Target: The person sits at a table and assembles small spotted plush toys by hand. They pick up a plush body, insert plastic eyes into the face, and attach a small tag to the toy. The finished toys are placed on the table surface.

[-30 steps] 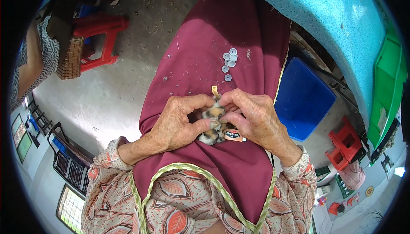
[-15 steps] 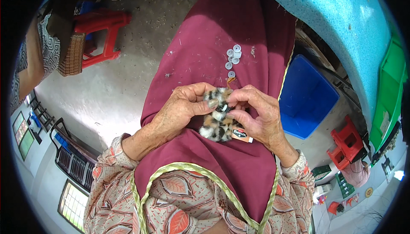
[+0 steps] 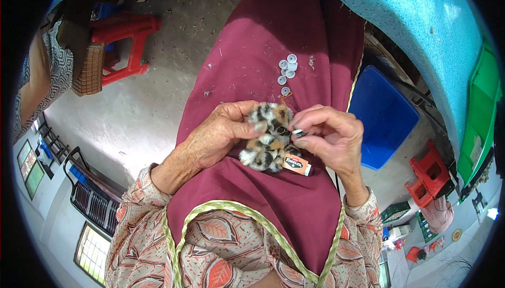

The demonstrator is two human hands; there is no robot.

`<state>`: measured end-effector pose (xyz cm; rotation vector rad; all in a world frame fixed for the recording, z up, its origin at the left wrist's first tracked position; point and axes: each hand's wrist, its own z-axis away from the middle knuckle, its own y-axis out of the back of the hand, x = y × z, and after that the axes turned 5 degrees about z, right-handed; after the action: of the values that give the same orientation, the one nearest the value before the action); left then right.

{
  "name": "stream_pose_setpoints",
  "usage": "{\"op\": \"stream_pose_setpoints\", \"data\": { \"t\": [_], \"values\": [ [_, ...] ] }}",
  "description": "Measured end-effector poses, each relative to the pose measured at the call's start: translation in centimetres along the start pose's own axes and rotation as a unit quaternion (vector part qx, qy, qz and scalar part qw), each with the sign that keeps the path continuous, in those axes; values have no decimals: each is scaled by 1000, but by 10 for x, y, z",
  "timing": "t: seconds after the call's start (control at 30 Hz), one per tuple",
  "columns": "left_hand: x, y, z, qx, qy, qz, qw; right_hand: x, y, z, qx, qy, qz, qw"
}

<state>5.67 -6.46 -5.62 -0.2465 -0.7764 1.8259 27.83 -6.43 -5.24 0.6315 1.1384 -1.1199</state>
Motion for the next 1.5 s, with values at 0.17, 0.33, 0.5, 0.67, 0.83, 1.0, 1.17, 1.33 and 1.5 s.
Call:
{"op": "stream_pose_setpoints", "data": {
  "t": [0.17,0.33,0.5,0.67,0.83,1.0,1.17,1.33,1.5],
  "values": [
    [1,2,2,-6,17,-94,995,4,7,6,37,-20,-79,996],
    [4,-1,-2,-10,43,-6,999,16,-5,-8,70,-19,-16,997],
    [7,1,-6,-32,71,26,997,24,-21,-14,70,-51,-99,991],
    [5,1,-10,-126,78,26,989,22,-25,-12,111,0,-112,987],
    [5,-8,4,-102,71,-25,992,5,-28,-19,138,46,14,989],
    [-5,-6,9,-12,43,67,997,3,-34,-19,187,4,-2,982],
    [-3,-7,14,-31,58,143,988,10,-41,-22,191,-28,-18,981],
    [-4,0,13,-10,36,106,994,15,-48,-21,187,-53,-32,981],
    [-8,2,13,-2,36,126,991,16,-48,-21,190,-42,-26,981]
  ]
}}
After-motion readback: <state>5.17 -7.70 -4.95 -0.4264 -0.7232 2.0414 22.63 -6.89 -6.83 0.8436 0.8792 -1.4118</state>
